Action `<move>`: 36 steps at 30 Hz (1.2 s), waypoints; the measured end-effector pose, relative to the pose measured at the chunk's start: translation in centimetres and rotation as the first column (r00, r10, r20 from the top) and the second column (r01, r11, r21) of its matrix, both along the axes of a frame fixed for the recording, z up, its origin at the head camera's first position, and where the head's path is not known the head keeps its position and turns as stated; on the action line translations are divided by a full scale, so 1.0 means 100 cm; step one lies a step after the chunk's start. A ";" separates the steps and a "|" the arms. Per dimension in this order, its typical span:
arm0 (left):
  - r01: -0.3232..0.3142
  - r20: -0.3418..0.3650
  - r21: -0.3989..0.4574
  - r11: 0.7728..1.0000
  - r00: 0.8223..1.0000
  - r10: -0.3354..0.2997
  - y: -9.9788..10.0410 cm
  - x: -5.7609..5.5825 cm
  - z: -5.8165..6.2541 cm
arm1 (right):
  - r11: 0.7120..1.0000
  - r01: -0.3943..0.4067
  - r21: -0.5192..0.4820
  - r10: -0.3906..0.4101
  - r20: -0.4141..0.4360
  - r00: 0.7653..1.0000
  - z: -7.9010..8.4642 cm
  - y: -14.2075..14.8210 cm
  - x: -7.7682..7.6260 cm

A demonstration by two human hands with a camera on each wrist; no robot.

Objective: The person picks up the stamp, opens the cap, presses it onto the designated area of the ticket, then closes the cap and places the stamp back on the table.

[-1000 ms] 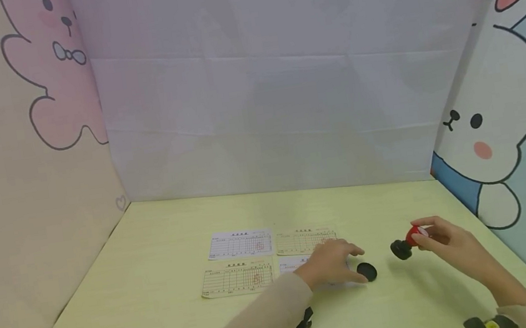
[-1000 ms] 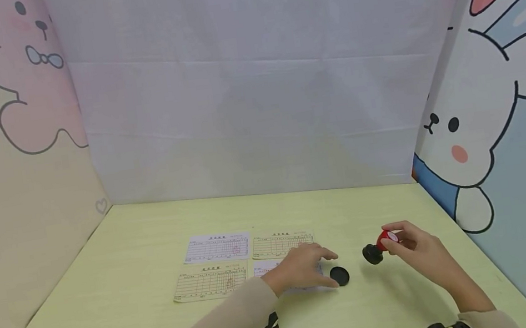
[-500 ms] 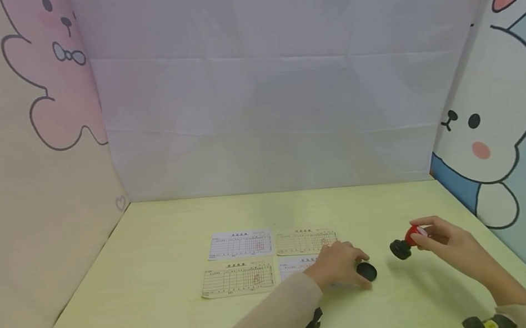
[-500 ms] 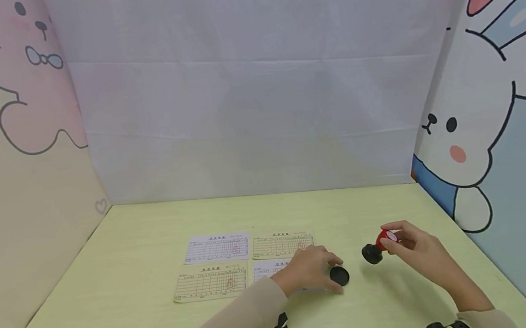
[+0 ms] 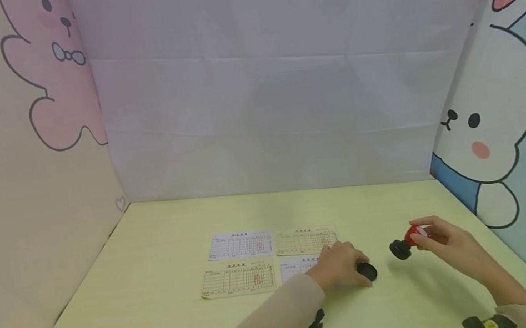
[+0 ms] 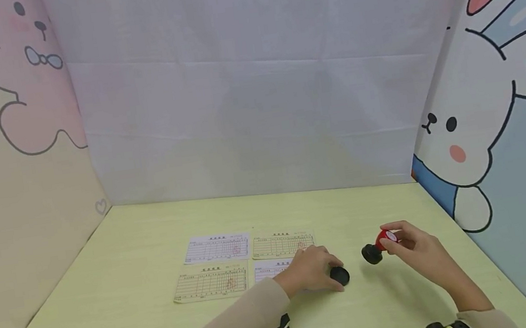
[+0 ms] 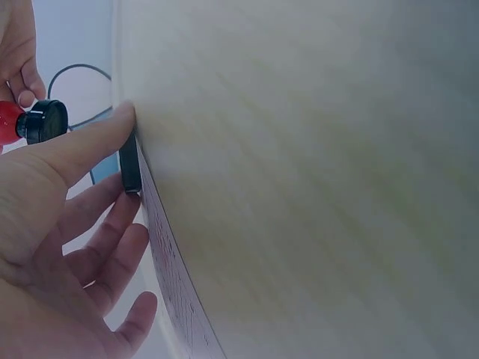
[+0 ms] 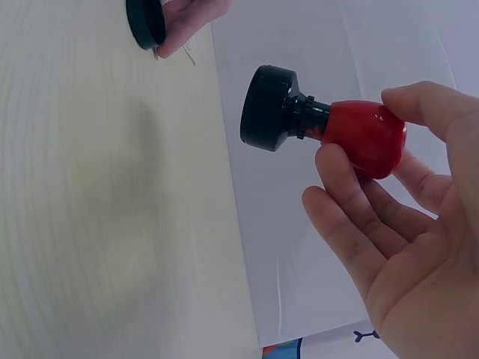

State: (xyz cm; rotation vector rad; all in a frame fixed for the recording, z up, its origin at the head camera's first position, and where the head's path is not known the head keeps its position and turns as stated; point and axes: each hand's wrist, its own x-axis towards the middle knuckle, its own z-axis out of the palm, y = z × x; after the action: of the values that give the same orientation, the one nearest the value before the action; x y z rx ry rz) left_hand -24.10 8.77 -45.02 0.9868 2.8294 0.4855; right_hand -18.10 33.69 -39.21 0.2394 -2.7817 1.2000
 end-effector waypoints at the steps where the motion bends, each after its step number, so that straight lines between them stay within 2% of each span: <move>1: 0.000 0.000 0.002 1.000 1.000 0.000 0.000 0.000 0.000 | 1.000 0.002 -0.003 -0.002 0.001 1.000 0.000 0.000 0.000; 10: -0.018 0.029 0.038 0.999 0.999 0.017 -0.001 0.004 0.006 | 1.000 0.008 -0.003 -0.008 0.015 1.000 -0.001 -0.001 0.000; 17: -0.025 0.045 0.108 0.994 0.999 0.020 -0.007 -0.001 0.013 | 1.000 0.008 -0.010 -0.008 -0.013 1.000 -0.002 0.000 0.001; 24: -0.038 0.095 0.245 0.969 0.995 0.015 -0.024 -0.009 0.017 | 1.000 0.031 0.004 -0.031 -0.056 0.998 -0.003 -0.012 -0.002; 30: -0.062 0.144 0.297 0.953 0.989 0.019 -0.038 -0.015 0.022 | 0.999 0.039 -0.010 -0.039 -0.073 0.997 -0.005 -0.022 -0.007; 36: -0.073 0.172 0.306 0.949 0.985 0.020 -0.053 -0.020 0.029 | 0.995 0.000 -0.100 -0.004 -0.036 0.999 -0.009 -0.029 -0.011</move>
State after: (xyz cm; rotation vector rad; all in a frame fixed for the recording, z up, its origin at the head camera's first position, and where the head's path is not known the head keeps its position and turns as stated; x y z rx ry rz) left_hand -26.11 3.45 -42.11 0.8772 2.6804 0.9971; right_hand -19.21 30.78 -40.13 0.2472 -2.6810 1.3165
